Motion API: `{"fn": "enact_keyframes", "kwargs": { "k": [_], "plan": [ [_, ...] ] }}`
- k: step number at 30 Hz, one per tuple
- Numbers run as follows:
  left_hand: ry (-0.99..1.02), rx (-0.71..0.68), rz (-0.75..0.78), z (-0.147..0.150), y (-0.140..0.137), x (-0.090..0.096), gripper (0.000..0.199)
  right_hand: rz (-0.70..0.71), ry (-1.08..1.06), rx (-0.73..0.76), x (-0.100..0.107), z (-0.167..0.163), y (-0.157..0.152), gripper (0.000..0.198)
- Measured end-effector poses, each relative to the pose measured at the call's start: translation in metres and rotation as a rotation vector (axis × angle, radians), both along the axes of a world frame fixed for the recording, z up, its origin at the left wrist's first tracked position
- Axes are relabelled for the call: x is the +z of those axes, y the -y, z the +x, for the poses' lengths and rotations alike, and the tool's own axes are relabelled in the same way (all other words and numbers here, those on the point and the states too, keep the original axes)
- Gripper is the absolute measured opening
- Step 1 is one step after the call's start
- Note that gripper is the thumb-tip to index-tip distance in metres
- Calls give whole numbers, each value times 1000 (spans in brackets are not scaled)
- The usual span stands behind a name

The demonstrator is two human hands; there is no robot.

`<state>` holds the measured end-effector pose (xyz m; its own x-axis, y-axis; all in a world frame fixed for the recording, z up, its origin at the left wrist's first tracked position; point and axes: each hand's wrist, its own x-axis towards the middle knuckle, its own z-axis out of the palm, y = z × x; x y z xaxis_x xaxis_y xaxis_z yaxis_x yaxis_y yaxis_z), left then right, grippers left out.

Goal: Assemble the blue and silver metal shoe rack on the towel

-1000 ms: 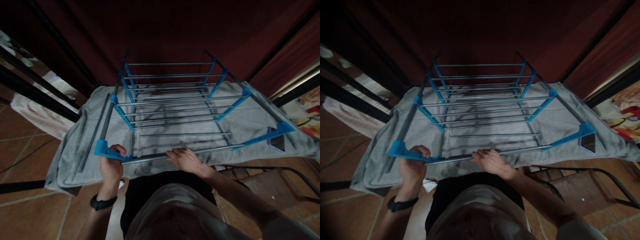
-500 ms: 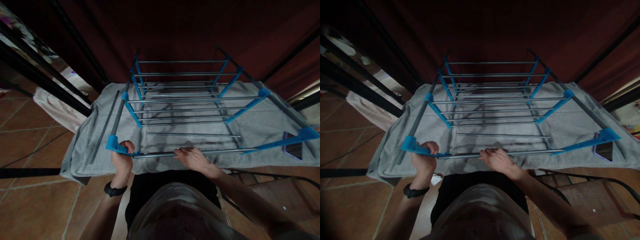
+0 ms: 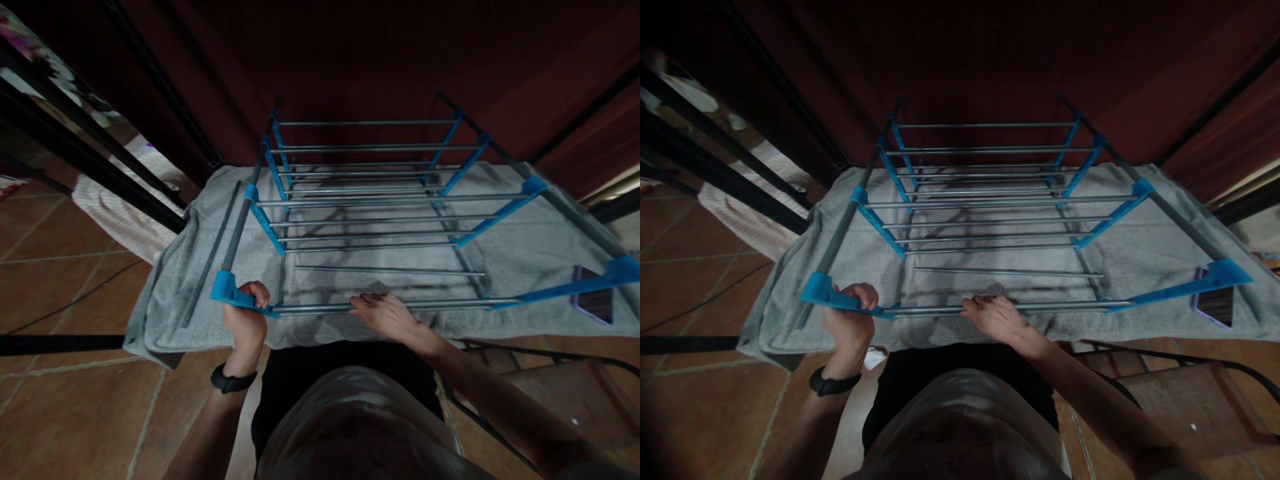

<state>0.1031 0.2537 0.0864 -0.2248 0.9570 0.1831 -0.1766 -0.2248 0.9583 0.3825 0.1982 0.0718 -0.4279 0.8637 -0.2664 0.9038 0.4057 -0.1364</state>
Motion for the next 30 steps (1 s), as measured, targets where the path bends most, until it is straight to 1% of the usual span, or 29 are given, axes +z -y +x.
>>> {"fn": "enact_keyframes", "kwargs": {
  "k": [5, 11, 17, 30],
  "plan": [
    [-28, 11, -14, 0, 0, -2, 55, 22, -6, -8, 2, -1, -2, 40],
    [-20, 10, -25, 2, -1, 1, 59, 18, -16, 3, -3, -2, 0, 40],
    [-4, 9, -40, 3, 0, 1, 58, 19, -14, -8, -2, -4, 0, 41],
    [-64, 20, -47, -2, -2, -2, 57, 37, -56, 4, 0, -1, 1, 38]
  ]
}}
